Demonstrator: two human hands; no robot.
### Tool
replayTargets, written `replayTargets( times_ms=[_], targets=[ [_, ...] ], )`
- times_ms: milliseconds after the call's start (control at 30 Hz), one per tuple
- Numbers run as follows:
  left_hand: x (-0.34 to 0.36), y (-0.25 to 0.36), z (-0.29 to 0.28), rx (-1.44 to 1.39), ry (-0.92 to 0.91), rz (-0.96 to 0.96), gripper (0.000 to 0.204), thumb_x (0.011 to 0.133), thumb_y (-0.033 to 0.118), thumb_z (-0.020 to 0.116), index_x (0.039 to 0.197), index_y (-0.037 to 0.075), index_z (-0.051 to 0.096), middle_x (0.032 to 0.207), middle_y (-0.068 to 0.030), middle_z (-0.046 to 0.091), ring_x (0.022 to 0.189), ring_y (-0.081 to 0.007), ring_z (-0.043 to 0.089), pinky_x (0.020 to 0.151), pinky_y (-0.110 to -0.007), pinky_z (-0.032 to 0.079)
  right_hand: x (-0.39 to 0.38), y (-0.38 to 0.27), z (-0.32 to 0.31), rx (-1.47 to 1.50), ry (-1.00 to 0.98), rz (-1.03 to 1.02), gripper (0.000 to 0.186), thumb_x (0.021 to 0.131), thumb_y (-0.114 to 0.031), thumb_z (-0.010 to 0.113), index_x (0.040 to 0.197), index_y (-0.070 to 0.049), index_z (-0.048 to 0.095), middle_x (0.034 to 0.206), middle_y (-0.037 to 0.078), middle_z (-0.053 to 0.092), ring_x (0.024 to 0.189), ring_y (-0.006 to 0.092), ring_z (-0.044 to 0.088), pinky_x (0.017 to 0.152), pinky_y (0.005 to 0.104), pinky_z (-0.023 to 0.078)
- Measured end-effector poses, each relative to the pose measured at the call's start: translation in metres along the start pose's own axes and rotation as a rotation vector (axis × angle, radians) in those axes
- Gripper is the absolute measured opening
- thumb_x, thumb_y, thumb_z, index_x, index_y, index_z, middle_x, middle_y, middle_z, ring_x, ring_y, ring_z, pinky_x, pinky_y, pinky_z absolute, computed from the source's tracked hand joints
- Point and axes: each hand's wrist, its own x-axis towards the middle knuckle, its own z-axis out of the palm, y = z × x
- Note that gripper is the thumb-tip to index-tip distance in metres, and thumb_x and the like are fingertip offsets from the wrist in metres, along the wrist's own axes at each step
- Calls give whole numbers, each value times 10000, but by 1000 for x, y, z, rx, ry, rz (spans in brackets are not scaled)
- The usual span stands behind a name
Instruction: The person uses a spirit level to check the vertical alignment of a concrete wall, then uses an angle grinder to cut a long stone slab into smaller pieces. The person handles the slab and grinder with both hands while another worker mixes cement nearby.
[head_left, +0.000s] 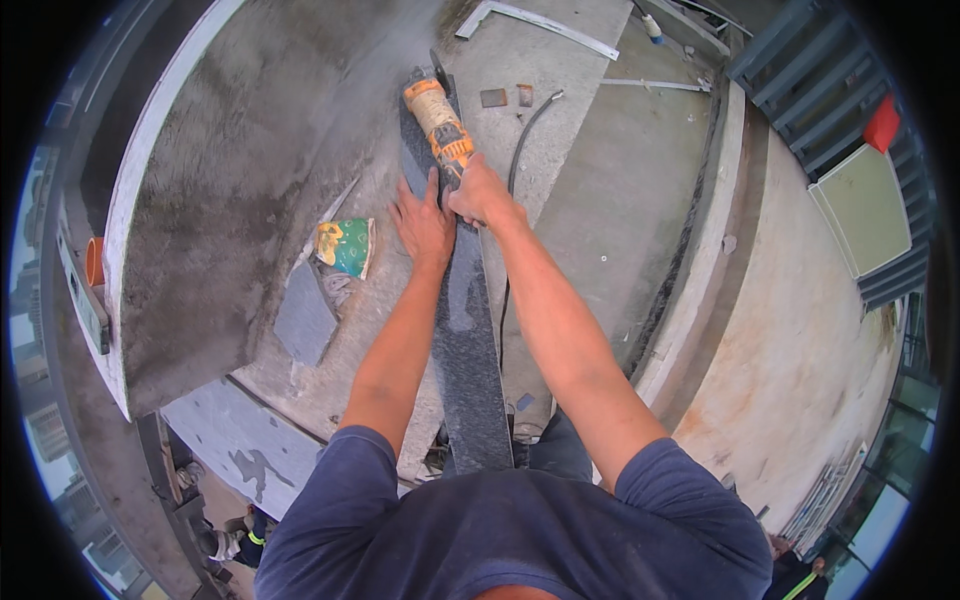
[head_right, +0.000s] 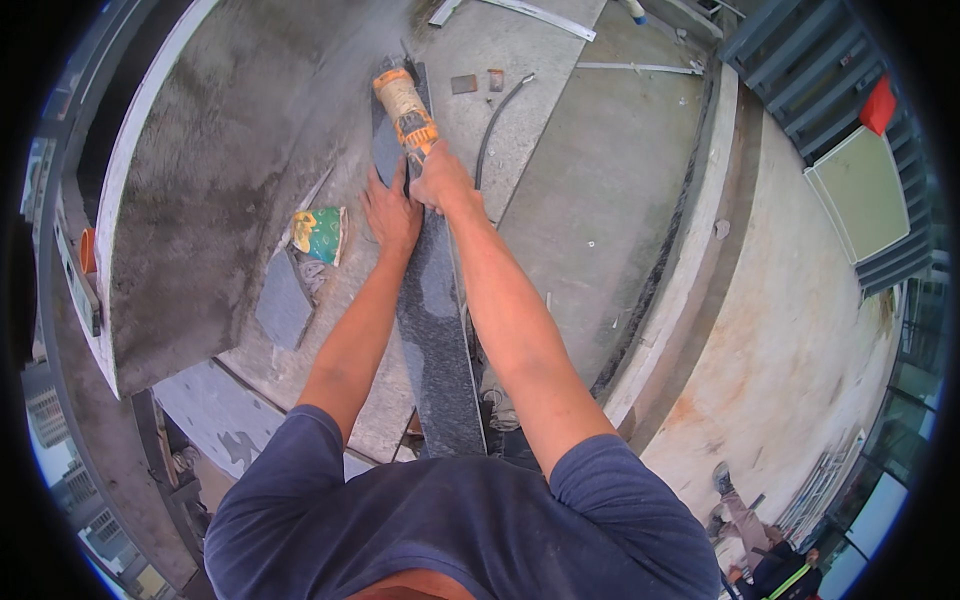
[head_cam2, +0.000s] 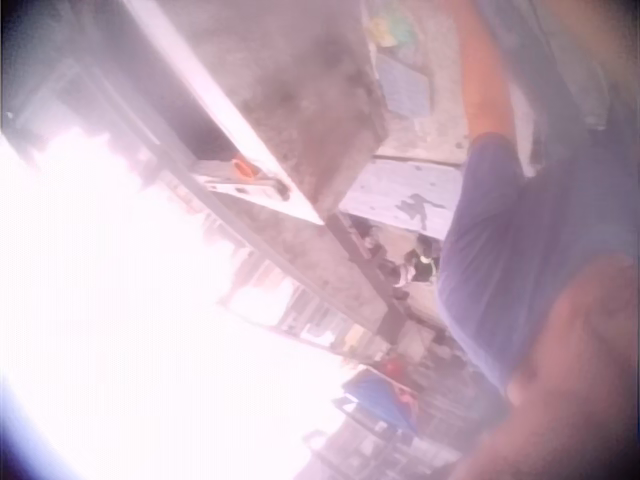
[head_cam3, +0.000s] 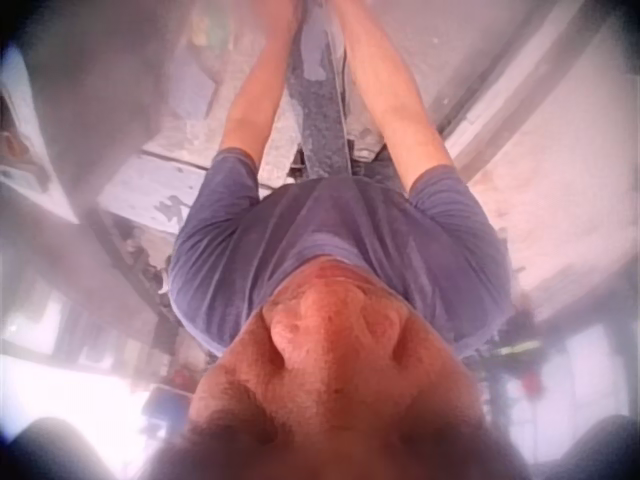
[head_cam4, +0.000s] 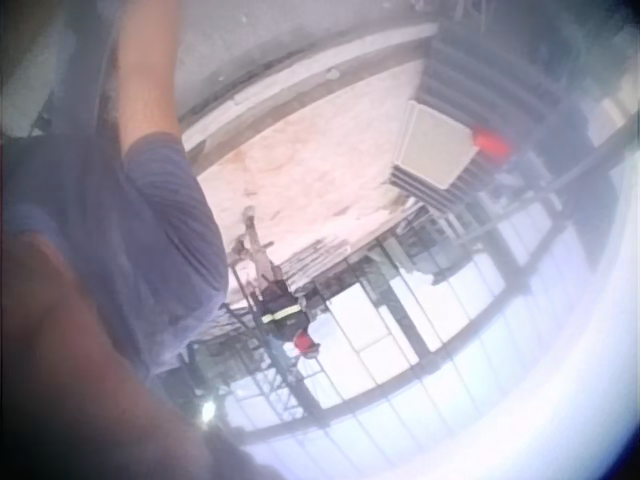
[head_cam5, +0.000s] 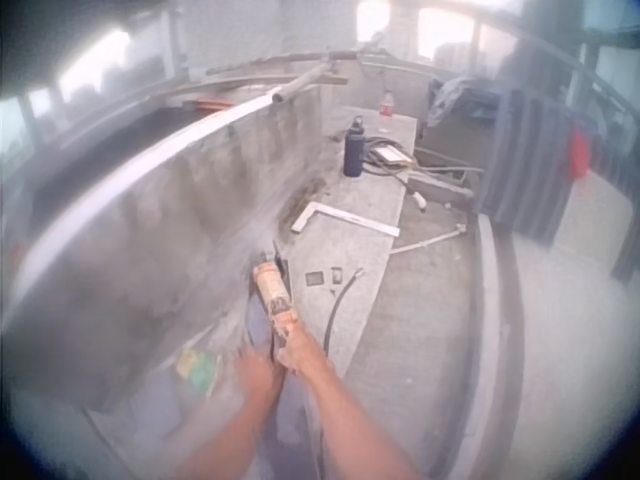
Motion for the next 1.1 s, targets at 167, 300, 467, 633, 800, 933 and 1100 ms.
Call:
replayTargets(
  times_ms=[167, 300, 467, 633, 800, 933, 1100],
  targets=[
    [-1, -3, 5, -22, 47, -2, 559, 1102, 485, 619, 1621, 280, 623, 1680, -300, 438, 1589, -433, 418, 1327, -642, 270, -16, 5, 4, -23, -16, 41, 785, 951, -252, 787, 1531, 118, 409, 1078, 273, 795, 954, 425, 812, 845, 481, 648],
    [-1, -3, 7, -19, 37, 16, 564, 1100, 482, 619, 1625, 276, 618, 1685, -301, 430, 1586, -438, 421, 1333, -640, 262, -23, 15, 6, -62, 17, 39, 802, 968, -289, 787, 1557, 101, 406, 1259, 315, 755, 1200, 452, 754, 1030, 516, 600],
    [-1, -1, 4, -21, 32, 17, 569, 1106, 480, 606, 1633, 266, 609, 1693, -303, 412, 1582, -446, 424, 1337, -634, 258, -29, 15, 4, -60, 4, 42, 783, 973, -292, 786, 1550, 90, 420, 1306, 326, 741, 1256, 467, 730, 1057, 529, 587],
    [-1, 3, 3, 5, 7, 8, 562, 1110, 486, 598, 1636, 291, 608, 1691, -304, 411, 1584, -446, 423, 1336, -628, 266, -11, 20, 11, -47, 58, -23, 705, 960, -198, 767, 1476, 136, 420, 1009, 269, 759, 861, 363, 754, 728, 468, 582],
    [0, -2, 6, -8, 16, 7, 552, 1111, 486, 595, 1633, 305, 612, 1693, -305, 410, 1589, -445, 418, 1337, -626, 268, 3, 17, 13, -23, 56, -50, 687, 967, -205, 782, 1421, 162, 421, 845, 228, 758, 612, 280, 731, 533, 420, 563],
    [1, -2, 8, -20, 30, 15, 555, 1109, 481, 604, 1629, 288, 617, 1692, -306, 415, 1589, -443, 418, 1337, -628, 267, 0, 15, 10, -6, 41, -13, 707, 943, -204, 782, 1475, 119, 447, 1102, 296, 760, 997, 406, 743, 845, 492, 594],
    [-1, -5, 8, -21, 52, 13, 555, 1102, 476, 622, 1618, 272, 627, 1685, -312, 427, 1580, -444, 430, 1333, -630, 269, -29, 13, 6, -30, 24, 35, 716, 919, -156, 779, 1512, 91, 463, 1297, 342, 739, 1263, 476, 723, 1054, 536, 588]
  ],
)
